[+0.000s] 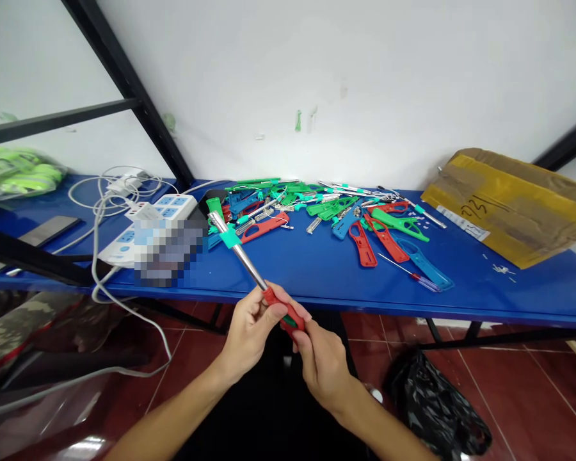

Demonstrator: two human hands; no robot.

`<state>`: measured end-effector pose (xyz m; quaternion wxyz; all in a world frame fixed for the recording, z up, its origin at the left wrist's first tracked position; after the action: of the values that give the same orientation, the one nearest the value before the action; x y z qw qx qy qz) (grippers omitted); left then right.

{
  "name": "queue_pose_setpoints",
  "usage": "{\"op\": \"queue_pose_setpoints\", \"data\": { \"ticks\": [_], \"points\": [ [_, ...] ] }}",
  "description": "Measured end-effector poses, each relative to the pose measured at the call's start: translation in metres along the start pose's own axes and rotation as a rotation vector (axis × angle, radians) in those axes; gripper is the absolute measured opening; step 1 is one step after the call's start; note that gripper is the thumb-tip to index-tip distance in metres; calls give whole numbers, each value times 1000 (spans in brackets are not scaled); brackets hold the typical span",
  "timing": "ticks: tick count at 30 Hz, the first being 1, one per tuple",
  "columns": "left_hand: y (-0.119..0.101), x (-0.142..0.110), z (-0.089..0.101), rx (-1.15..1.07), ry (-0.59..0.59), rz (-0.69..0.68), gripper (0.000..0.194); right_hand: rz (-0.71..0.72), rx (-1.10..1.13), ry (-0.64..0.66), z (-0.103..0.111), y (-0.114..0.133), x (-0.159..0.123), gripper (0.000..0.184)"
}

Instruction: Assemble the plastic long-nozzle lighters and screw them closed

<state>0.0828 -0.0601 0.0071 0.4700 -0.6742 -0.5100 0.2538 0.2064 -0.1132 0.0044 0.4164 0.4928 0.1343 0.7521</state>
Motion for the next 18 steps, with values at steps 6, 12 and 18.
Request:
{"op": "queue_pose_setpoints", "data": {
  "ticks": [6,12,18],
  "points": [
    [8,1,2,75,-24,48,39,-234,305,247,-20,-15,-2,51],
    [10,6,5,81,147,195,40,-390,404,209,-25,-28,-11,49],
    [-41,23,47,5,58,-70,59,-490,421,314,-34,-33,-20,46]
  ]
}}
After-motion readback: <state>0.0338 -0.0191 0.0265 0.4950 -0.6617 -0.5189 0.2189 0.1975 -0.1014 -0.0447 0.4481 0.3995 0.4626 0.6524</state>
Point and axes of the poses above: each hand's wrist, its own x-axis towards the middle knuckle, its own z-axis out of the back of the hand, y = z × x, the point moved 7 cm from there along x, towards the middle knuckle, and after that the axes turned 2 degrees about y, right-handed, at the moved point
